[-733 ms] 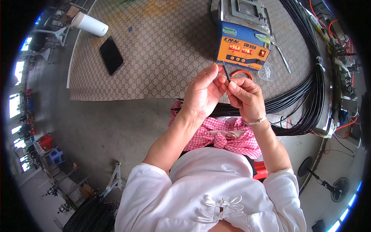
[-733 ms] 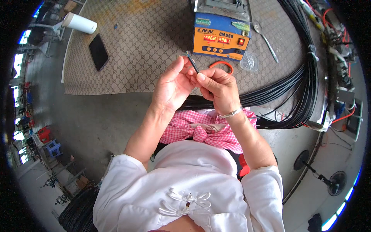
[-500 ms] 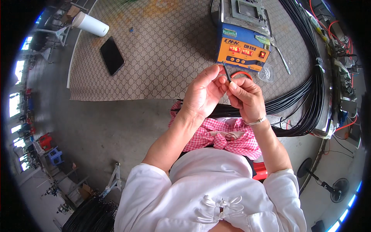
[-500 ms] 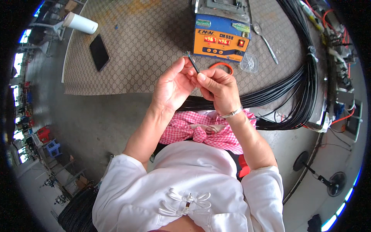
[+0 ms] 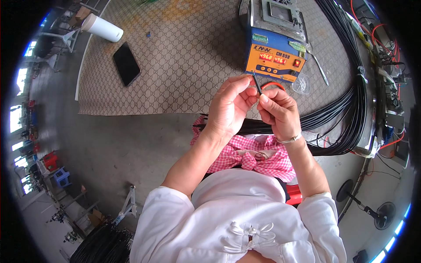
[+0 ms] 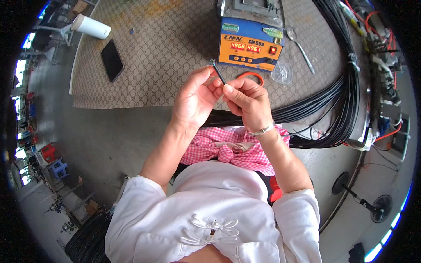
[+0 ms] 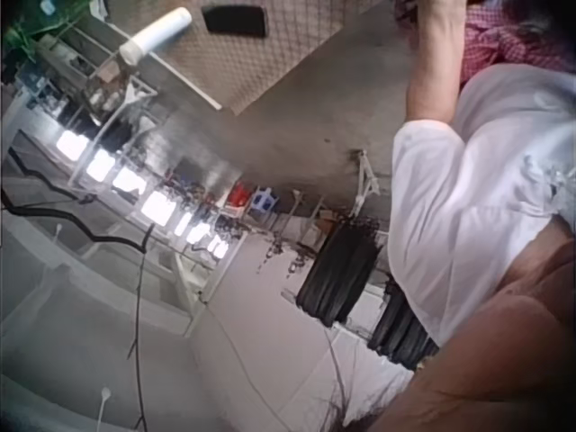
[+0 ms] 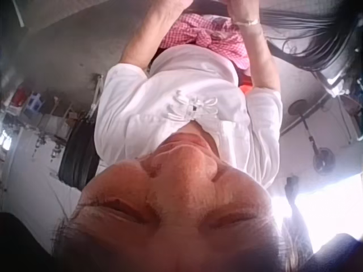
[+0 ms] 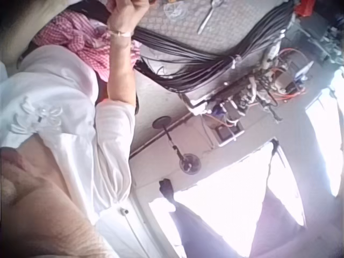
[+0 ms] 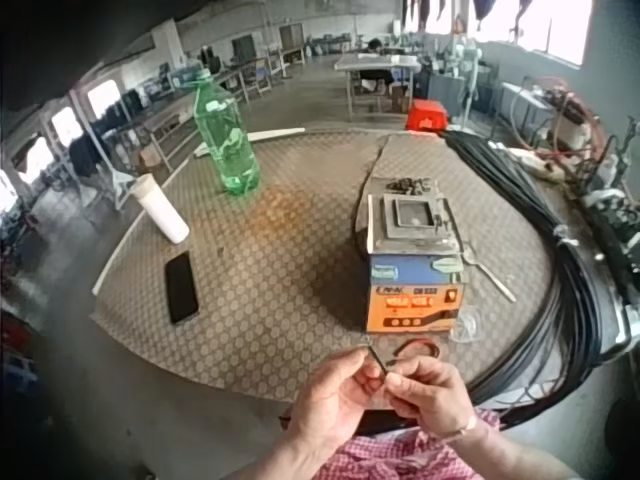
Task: Assembling white electrical connectors onto black cables using scissors and manual manipulation at a workbench.
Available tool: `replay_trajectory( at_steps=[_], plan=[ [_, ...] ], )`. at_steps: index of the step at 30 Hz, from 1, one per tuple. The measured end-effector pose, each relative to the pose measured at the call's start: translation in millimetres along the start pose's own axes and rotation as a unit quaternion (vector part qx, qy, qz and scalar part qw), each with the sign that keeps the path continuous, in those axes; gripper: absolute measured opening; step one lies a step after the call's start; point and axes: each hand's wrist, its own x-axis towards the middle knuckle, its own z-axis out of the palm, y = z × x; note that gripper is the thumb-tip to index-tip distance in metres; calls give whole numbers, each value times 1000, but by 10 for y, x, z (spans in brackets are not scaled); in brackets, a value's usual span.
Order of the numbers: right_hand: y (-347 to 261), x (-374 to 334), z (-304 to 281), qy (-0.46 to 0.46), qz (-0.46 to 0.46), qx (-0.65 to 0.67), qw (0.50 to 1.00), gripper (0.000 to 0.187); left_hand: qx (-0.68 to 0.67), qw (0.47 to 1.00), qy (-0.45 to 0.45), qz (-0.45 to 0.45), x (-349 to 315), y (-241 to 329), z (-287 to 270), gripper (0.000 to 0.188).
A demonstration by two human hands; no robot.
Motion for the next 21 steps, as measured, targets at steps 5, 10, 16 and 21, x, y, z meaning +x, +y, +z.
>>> replay_trajectory(
  at_steps=[5,10,16,21],
  plan=[
    [-60,-14,53,17,-27,-8,999,10,38,999,7,31,-17,-14,1,13],
    [-172,-3,23,50,-65,-48,995,9,45,999,8,28,-13,-13,32,16],
    [-701,127,-48,65,-159,-214,962,12,91,994,44,28,-7,-90,-141,17],
    [-1159,424,-182,103,-230,-425,869,14,154,985,53,56,-19,-188,-331,15]
  ],
)
